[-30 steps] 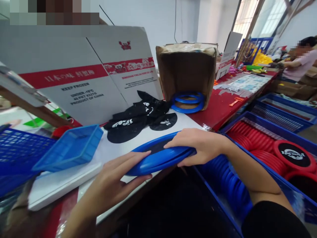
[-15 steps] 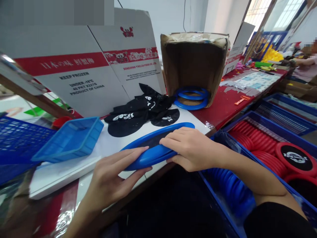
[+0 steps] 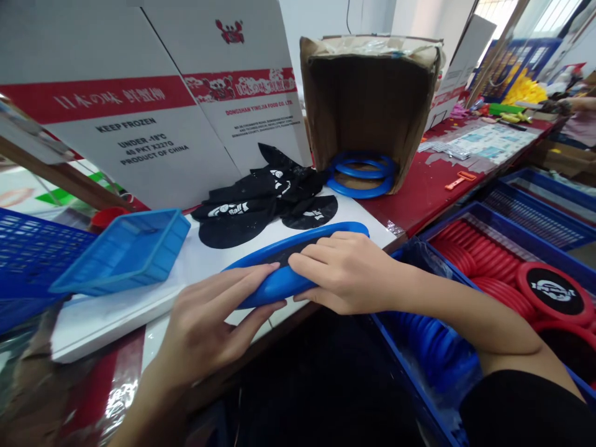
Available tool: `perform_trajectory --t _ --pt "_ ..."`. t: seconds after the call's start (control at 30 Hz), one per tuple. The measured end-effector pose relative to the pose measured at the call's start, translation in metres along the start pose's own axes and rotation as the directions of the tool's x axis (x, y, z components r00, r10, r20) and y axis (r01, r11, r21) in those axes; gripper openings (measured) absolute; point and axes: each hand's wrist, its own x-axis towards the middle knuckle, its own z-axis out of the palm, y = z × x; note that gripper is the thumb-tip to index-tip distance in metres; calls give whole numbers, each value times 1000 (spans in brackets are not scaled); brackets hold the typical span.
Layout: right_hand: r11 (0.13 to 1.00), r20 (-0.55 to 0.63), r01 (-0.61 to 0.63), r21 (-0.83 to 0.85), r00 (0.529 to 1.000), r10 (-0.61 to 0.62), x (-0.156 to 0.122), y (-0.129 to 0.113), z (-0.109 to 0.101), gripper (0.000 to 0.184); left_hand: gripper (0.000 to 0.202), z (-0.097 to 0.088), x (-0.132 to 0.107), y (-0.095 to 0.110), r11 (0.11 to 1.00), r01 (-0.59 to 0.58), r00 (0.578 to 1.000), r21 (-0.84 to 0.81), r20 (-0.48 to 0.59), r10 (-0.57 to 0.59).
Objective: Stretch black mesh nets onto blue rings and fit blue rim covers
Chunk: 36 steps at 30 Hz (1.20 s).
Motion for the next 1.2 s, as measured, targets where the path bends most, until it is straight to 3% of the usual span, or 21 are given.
perform_trajectory --t 0.1,0.2,0.27,0.33,0.4,0.5,0.67,0.77,1.0,1.13,1.2 --pt "999 -8 -30 27 1000 31 -13 12 -4 43 34 -11 -9 -15 991 11 1000 -137 23 -8" --pt "987 2 -116 110 993 116 -34 28 -10 56 38 -28 -31 -46 948 12 1000 -317 23 -5" --pt "977 5 -141 157 990 142 -46 34 -10 52 39 -38 -44 -64 916 44 999 -398 -6 -50" --pt "980 -13 -111 167 993 114 -51 35 -6 44 41 -44 -48 -70 918 91 996 -387 38 -83" --pt "983 -28 -68 168 997 74 -48 30 -1 41 42 -46 -43 -61 948 90 992 -306 116 -57" --pt "986 -30 -15 165 999 20 -36 20 4 43 46 -43 -25 -30 990 8 982 -140 188 18" --pt "989 -24 61 131 998 -59 -23 11 2 52 41 -37 -9 2 997 -71 977 14 202 67" --pt "986 -33 64 153 998 -60 -23 10 3 59 35 -37 -10 3 998 -64 978 8 200 62" --pt "977 -170 140 162 979 -112 -23 10 19 45 44 -27 -22 1 999 -35 991 22 129 32" --pt "981 -200 157 115 971 -132 -25 15 18 45 63 -23 -33 -17 999 -39 993 -3 108 39" --pt "983 -193 144 117 974 -119 -30 19 12 51 59 -27 -38 -31 999 -4 997 -45 70 7"
